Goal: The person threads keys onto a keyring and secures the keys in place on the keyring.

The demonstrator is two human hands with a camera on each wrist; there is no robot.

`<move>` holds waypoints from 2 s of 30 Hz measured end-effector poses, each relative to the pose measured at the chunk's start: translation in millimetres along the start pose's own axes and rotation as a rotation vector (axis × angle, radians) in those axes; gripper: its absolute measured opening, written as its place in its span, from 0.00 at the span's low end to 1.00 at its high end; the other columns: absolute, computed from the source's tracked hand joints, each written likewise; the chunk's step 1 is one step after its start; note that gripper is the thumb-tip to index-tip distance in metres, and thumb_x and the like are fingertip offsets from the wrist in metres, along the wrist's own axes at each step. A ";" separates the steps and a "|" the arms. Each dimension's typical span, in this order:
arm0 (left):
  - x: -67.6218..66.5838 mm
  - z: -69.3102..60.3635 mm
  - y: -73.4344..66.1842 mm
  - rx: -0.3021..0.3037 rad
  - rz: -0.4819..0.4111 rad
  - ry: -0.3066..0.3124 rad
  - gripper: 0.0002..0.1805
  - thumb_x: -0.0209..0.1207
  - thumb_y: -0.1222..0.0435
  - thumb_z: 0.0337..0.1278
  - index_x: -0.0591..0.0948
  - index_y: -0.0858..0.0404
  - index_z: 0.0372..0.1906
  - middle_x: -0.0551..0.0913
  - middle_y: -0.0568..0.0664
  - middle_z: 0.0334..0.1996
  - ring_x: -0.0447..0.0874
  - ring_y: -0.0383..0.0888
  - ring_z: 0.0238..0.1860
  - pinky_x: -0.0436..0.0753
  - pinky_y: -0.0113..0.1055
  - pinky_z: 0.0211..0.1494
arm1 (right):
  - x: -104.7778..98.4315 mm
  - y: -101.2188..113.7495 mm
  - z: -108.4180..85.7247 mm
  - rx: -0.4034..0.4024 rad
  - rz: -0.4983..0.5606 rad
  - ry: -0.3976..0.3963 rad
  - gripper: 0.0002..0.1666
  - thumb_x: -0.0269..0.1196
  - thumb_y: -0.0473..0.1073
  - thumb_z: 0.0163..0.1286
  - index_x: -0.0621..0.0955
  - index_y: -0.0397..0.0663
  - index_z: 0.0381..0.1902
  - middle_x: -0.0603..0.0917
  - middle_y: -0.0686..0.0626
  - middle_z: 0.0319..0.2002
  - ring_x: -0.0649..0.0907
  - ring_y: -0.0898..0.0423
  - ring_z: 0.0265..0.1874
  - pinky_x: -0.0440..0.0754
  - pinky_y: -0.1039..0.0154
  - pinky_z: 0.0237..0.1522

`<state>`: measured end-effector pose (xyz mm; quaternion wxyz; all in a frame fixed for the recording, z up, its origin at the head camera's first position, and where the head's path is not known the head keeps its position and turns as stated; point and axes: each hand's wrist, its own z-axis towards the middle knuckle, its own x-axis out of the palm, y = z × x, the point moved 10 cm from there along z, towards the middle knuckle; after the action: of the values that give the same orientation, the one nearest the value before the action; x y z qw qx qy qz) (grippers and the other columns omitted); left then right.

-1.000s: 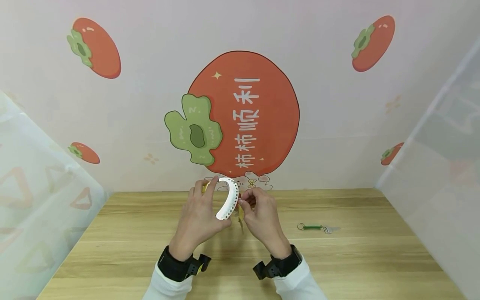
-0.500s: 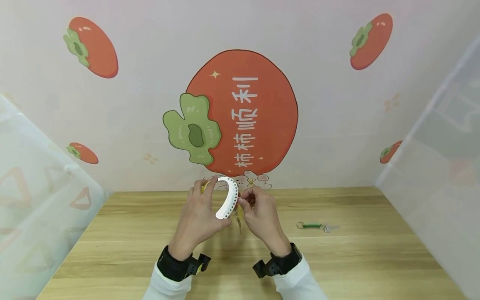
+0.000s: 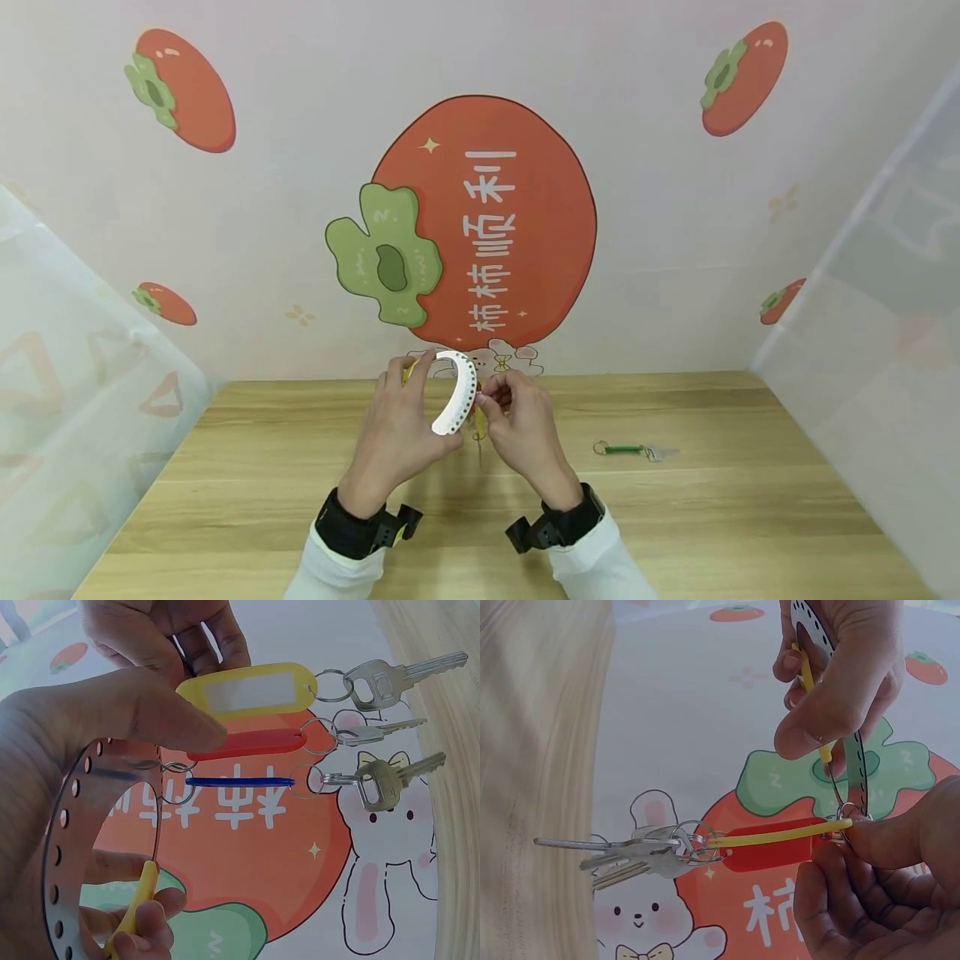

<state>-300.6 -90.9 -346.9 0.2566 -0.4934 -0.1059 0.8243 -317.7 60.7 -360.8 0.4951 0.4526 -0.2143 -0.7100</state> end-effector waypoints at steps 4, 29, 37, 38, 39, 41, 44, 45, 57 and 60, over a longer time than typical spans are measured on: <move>-0.3 0.6 0.0 -0.002 0.005 -0.001 0.59 0.83 0.52 0.23 0.70 0.63 0.71 0.70 0.62 0.62 0.75 0.57 0.49 0.81 0.48 0.38 | 0.5 -0.3 0.6 -0.003 0.008 0.003 0.06 0.68 0.28 0.65 0.80 0.38 0.36 0.79 0.49 0.31 0.78 0.54 0.28 0.79 0.64 0.32; -4.1 -0.5 0.0 -0.001 0.007 -0.020 0.60 0.83 0.53 0.21 0.70 0.63 0.71 0.70 0.62 0.62 0.75 0.59 0.50 0.80 0.49 0.34 | 0.6 -4.2 2.0 0.047 0.043 0.011 0.06 0.68 0.30 0.67 0.80 0.40 0.34 0.80 0.49 0.29 0.78 0.54 0.27 0.78 0.65 0.30; -1.8 -0.9 -2.7 0.010 0.053 -0.016 0.63 0.85 0.55 0.16 0.70 0.62 0.71 0.70 0.61 0.63 0.75 0.57 0.48 0.80 0.47 0.34 | 1.4 -7.7 0.6 0.074 0.053 0.025 0.05 0.68 0.29 0.66 0.80 0.39 0.34 0.80 0.48 0.28 0.78 0.54 0.25 0.77 0.65 0.27; -1.6 -1.2 -3.5 0.014 0.056 -0.018 0.63 0.85 0.55 0.15 0.70 0.62 0.71 0.70 0.60 0.63 0.75 0.56 0.48 0.79 0.46 0.33 | 1.4 -8.1 0.4 0.078 0.054 0.026 0.05 0.68 0.29 0.66 0.80 0.39 0.34 0.80 0.48 0.28 0.78 0.54 0.25 0.77 0.65 0.27; -1.3 -1.4 -4.2 0.020 0.059 -0.020 0.63 0.85 0.56 0.14 0.70 0.62 0.71 0.70 0.60 0.62 0.75 0.56 0.47 0.79 0.46 0.33 | 1.3 -8.4 0.1 0.082 0.053 0.025 0.05 0.68 0.29 0.66 0.80 0.39 0.33 0.80 0.48 0.28 0.78 0.54 0.25 0.77 0.65 0.26; -1.0 -1.8 -5.8 0.031 0.063 -0.026 0.64 0.86 0.56 0.13 0.70 0.63 0.71 0.70 0.60 0.62 0.74 0.56 0.46 0.78 0.44 0.32 | 1.0 -9.0 -0.3 0.089 0.050 0.023 0.05 0.68 0.29 0.65 0.80 0.39 0.33 0.80 0.48 0.27 0.78 0.54 0.24 0.77 0.65 0.26; -1.1 -2.1 -6.3 0.035 0.065 -0.032 0.64 0.86 0.57 0.13 0.70 0.63 0.71 0.70 0.60 0.61 0.74 0.55 0.45 0.78 0.43 0.31 | 0.0 -9.6 -0.7 0.097 0.045 0.017 0.05 0.68 0.29 0.65 0.81 0.39 0.32 0.80 0.48 0.27 0.79 0.54 0.24 0.77 0.65 0.26; -0.9 -2.1 -6.2 0.033 0.067 -0.030 0.64 0.86 0.57 0.13 0.70 0.63 0.71 0.70 0.60 0.61 0.74 0.55 0.45 0.78 0.43 0.31 | -0.3 -9.5 -0.7 0.096 0.041 0.014 0.05 0.69 0.29 0.65 0.81 0.39 0.32 0.81 0.48 0.27 0.79 0.54 0.24 0.78 0.65 0.26; -0.8 -1.5 -5.8 0.037 0.042 -0.034 0.61 0.85 0.52 0.18 0.71 0.64 0.70 0.71 0.62 0.61 0.75 0.57 0.47 0.80 0.46 0.34 | -5.4 13.6 -2.1 -0.123 -0.143 -0.081 0.10 0.74 0.26 0.56 0.84 0.39 0.32 0.84 0.48 0.30 0.83 0.58 0.27 0.83 0.63 0.30; -0.8 -1.3 -5.3 0.026 0.021 -0.026 0.61 0.85 0.52 0.18 0.71 0.64 0.70 0.71 0.62 0.62 0.75 0.57 0.49 0.80 0.47 0.34 | -6.7 24.3 -4.3 -0.222 -0.215 -0.115 0.12 0.74 0.23 0.53 0.84 0.39 0.32 0.85 0.47 0.31 0.84 0.57 0.27 0.84 0.62 0.31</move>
<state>-297.5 -86.8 -344.6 0.2530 -0.4805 -0.0935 0.8345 -301.0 57.1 -341.7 0.4500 0.3741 -0.1130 -0.8030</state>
